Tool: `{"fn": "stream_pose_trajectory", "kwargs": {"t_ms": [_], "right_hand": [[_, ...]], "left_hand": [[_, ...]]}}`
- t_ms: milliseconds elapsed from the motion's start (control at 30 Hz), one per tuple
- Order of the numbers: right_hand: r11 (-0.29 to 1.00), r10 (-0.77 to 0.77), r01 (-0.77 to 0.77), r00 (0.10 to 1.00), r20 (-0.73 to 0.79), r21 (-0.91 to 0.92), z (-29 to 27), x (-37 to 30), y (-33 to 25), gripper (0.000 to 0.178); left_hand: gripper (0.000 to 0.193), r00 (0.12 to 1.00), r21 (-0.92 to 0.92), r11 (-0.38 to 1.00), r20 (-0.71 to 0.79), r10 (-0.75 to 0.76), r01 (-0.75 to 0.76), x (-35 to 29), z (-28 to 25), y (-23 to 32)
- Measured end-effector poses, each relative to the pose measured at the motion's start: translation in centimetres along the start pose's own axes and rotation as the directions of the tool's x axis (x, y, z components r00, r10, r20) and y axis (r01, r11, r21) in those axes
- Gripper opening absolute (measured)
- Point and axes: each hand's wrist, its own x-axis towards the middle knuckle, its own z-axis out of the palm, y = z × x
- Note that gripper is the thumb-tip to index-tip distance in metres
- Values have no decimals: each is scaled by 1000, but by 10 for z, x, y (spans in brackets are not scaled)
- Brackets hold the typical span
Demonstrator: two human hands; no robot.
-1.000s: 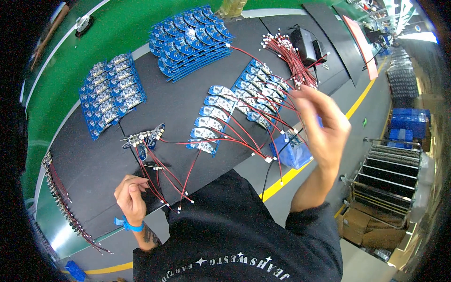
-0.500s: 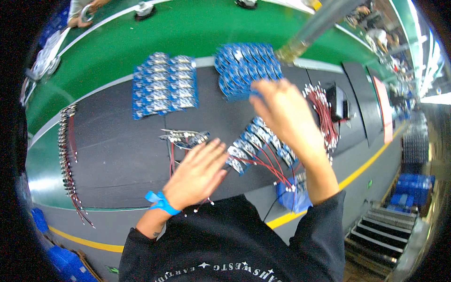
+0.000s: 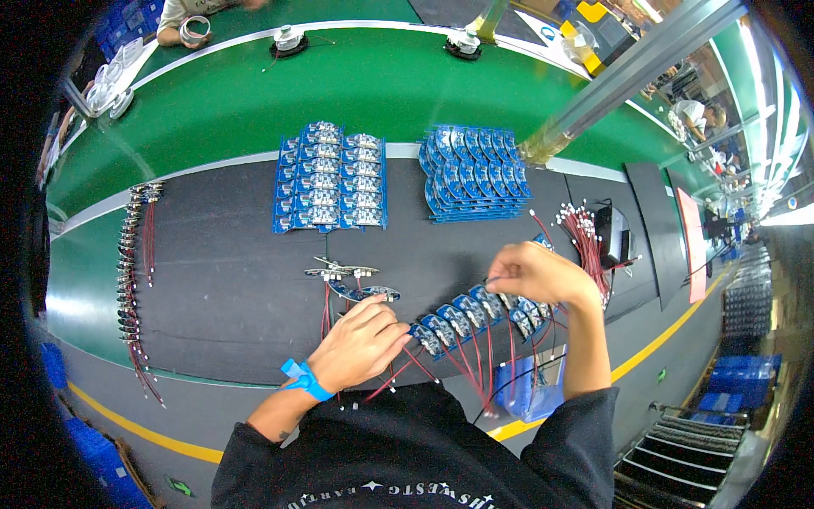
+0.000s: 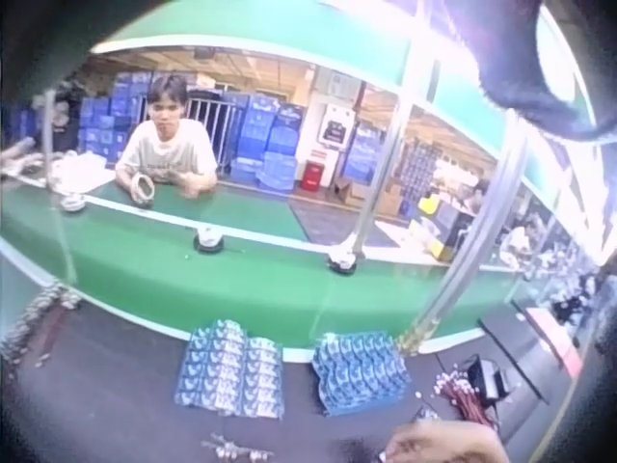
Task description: The person assembles electronic circuit boards by connecting wires to them and organizing electronic components on an assembly line by hand.
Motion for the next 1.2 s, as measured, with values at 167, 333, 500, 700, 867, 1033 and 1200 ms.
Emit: {"fn": "stream_pose_trajectory", "kwargs": {"t_ms": [167, 333, 500, 700, 867, 1033, 1200], "right_hand": [[997, 1, 18, 965, -264, 70, -20, -61, -43, 12], [948, 117, 106, 760, -640, 299, 4, -91, -58, 12], [982, 84, 53, 736, -671, 181, 14, -94, -50, 11], [978, -198, 196, 766, -611, -72, 9, -85, -69, 16], [662, -499, 686, 703, -506, 301, 38, -57, -55, 16], [496, -465, 670, 742, -482, 552, 86, -31, -57, 15], [580, -301, 563, 820, -487, 589, 100, -31, -59, 23]], "left_hand": [[14, 994, -116, 993, -106, 11, -23, 0, -9, -3], [11, 951, -311, 949, -304, -57, -42, 2, -28, 6], [9, 936, -489, 872, -295, -193, 26, -2, -38, 9], [19, 897, -632, 767, -272, -348, 106, 0, -27, 16], [26, 954, -815, 550, 8, -301, 180, 13, -29, 13], [41, 837, -813, 209, 545, -59, 544, 14, -10, 21], [37, 660, -635, -226, 749, 53, 739, 4, -9, 29]]}}
